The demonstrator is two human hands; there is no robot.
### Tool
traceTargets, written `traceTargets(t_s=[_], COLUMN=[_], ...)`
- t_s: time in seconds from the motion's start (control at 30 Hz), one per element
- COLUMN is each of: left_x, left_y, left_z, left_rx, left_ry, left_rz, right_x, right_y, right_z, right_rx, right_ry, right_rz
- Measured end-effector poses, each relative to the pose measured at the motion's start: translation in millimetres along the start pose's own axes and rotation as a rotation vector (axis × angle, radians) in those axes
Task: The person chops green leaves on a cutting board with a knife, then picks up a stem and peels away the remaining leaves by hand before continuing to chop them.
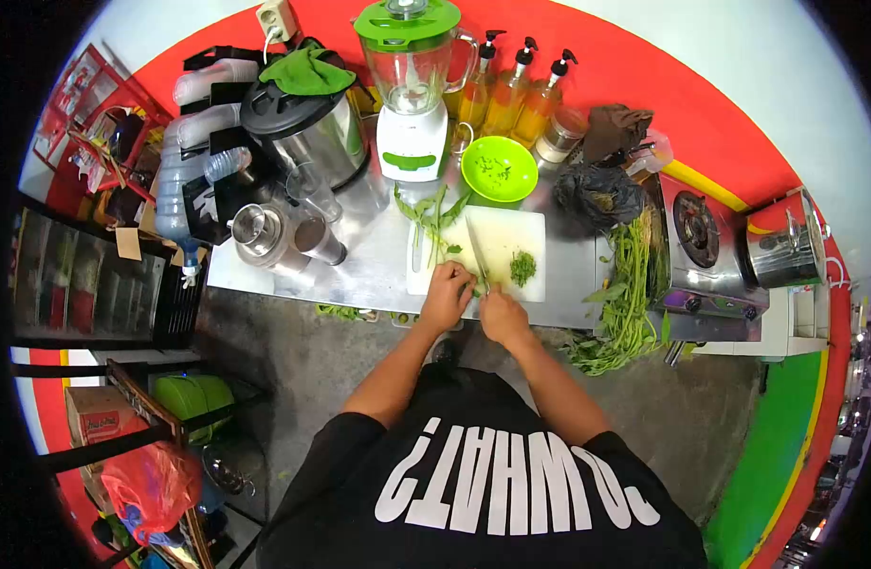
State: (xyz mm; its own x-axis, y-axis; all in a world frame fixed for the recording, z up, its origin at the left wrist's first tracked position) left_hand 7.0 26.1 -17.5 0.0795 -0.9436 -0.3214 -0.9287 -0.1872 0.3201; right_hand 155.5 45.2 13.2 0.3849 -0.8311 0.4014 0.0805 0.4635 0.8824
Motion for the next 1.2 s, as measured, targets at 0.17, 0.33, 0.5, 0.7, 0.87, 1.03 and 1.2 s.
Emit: traceTargets(t_s=[0.17,0.33,0.5,0.7,0.87,1.03,1.2], left_x=[-2,-3,-2,-5,-3,-2,-2], left_y=[-1,2,3,2,3,4,2], left_z=[0,-3,-3,-7,-3,-4,-1], left_rx=[-0.013,0.011,-0.006,-0.026,-0.007,0.025,0.024], left_ry=[-0.023,-0.001,0.008,-0.046,-0.057,-0.063,-0.045], left_rz=[-0.011,0.001,0.011,-0.022,-0.025,-0.051,-0.041], right_x=[12,4,2,14,-3,15,-1], right_y=[-11,-16,0,-17,-13,-4,-15], right_z=[0,5,2,6,3,9,10], right_rx=[-0.053,-0.085,-0.018,0.005,-0.041,-0.018,-0.041], right_ry=[-0.061,-0.057,-0.023,-0.078,-0.009,-0.013,-0.105], right_rz=[0.004,-0.094,0.024,0.008,-0.046,-0.030,0.000])
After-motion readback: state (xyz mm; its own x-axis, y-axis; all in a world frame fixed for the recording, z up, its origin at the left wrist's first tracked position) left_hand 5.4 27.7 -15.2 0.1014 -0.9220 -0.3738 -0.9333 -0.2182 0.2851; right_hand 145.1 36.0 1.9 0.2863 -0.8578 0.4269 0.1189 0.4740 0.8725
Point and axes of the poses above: each hand's wrist, its own x-axis away from the middle knuckle, its own y-axis out of the back of the hand, z = x × y, the point moved 4 cm from there along -x, towards the middle knuckle, and after that the axes turned 14 degrees about x, right-handed, at the moved point
